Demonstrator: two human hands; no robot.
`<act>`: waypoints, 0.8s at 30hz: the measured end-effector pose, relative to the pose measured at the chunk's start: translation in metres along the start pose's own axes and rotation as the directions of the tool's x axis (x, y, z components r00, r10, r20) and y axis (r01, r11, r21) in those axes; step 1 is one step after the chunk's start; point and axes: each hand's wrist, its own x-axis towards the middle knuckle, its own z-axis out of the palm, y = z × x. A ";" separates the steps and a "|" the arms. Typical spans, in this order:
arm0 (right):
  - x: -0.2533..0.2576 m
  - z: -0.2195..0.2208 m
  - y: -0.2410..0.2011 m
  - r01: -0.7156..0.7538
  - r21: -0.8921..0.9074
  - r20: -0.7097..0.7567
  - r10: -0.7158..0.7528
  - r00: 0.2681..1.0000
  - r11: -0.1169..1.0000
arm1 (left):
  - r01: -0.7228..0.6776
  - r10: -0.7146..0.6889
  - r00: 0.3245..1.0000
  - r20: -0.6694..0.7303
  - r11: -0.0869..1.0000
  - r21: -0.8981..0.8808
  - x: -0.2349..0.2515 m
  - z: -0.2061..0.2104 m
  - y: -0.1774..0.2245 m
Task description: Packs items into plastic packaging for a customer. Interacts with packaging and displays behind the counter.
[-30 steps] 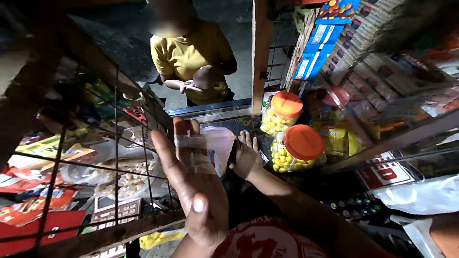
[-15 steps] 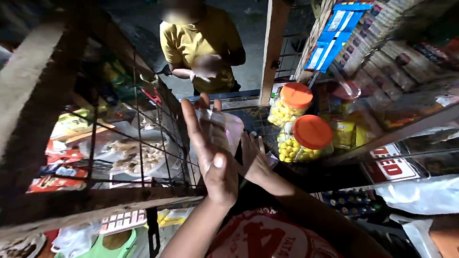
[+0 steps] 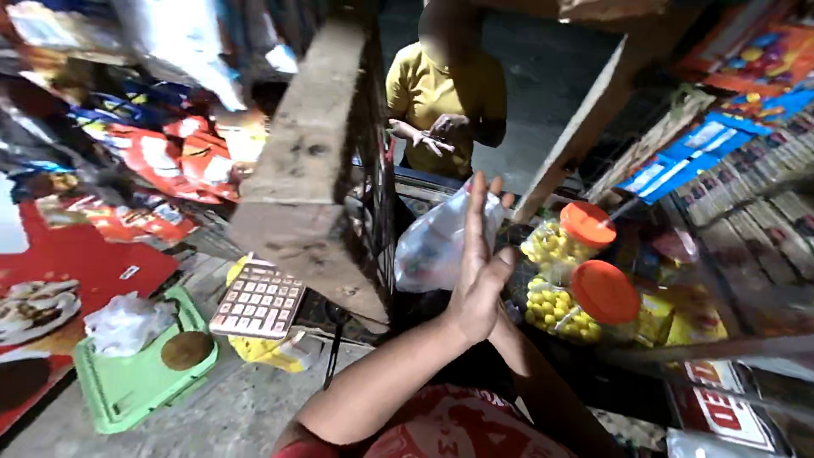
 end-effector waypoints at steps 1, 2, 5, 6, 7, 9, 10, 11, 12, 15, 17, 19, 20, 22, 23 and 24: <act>-0.002 0.020 0.027 0.129 0.075 -0.110 -0.120 0.987 0.989 | -0.024 0.024 1.000 0.012 1.000 0.007 0.000 0.000 0.001; -0.002 0.023 0.030 0.117 0.098 -0.093 -0.108 0.990 0.988 | -0.045 0.045 0.999 0.016 0.999 0.016 -0.001 -0.001 0.003; 0.011 0.011 0.015 -0.014 0.059 -0.090 0.020 0.996 0.998 | -0.067 0.067 0.998 0.011 0.998 -0.001 -0.003 -0.008 0.013; 0.015 0.006 0.012 -0.013 0.087 -0.112 0.023 0.993 0.996 | -0.059 0.060 0.998 0.010 0.998 -0.017 -0.004 -0.011 0.016; 0.020 0.003 0.013 0.026 0.116 -0.143 -0.009 0.990 0.993 | -0.054 0.054 0.999 0.005 0.998 -0.035 -0.007 -0.013 0.018; 0.032 -0.006 0.013 0.104 0.191 -0.166 -0.072 0.983 0.976 | -0.055 0.055 0.998 -0.008 0.997 -0.060 -0.013 -0.015 0.023; 0.039 -0.012 0.009 0.122 0.225 -0.161 -0.087 0.983 0.967 | -0.053 0.053 0.999 -0.009 0.996 -0.065 -0.016 -0.015 0.025; 0.044 -0.018 0.004 0.138 0.252 -0.145 -0.104 0.984 0.958 | -0.050 0.050 0.999 -0.003 0.997 -0.063 -0.019 -0.015 0.026; 0.049 -0.025 -0.005 0.126 0.296 -0.104 -0.099 0.990 0.947 | -0.051 0.052 0.999 0.009 0.998 -0.044 -0.021 -0.014 0.027; 0.070 -0.030 -0.023 0.033 0.516 -0.027 -0.023 0.999 0.856 | -0.105 0.100 0.993 0.061 0.991 0.085 -0.021 -0.010 0.025; 0.081 -0.028 -0.021 -0.099 0.652 0.042 0.095 0.995 0.752 | -0.125 0.115 0.991 0.073 0.980 0.155 -0.020 -0.008 0.026; 0.089 -0.035 -0.025 -0.257 0.667 0.155 0.207 0.966 0.700 | -0.148 0.131 0.988 0.086 0.963 0.224 -0.021 -0.006 0.026; 0.093 -0.038 -0.031 -0.295 0.660 0.179 0.237 0.955 0.691 | -0.164 0.143 0.985 0.099 0.955 0.246 -0.021 -0.006 0.025; 0.094 -0.037 -0.023 -0.202 0.713 0.185 0.098 0.978 0.672 | -0.179 0.153 0.981 0.121 0.953 0.243 -0.023 -0.007 0.025; 0.092 -0.035 -0.019 -0.057 0.750 0.130 -0.062 0.990 0.659 | -0.183 0.161 0.981 0.110 0.955 0.234 -0.024 -0.007 0.027; 0.092 -0.038 -0.023 0.139 0.768 0.041 -0.265 0.963 0.626 | -0.179 0.159 0.982 0.101 0.956 0.232 -0.024 -0.007 0.027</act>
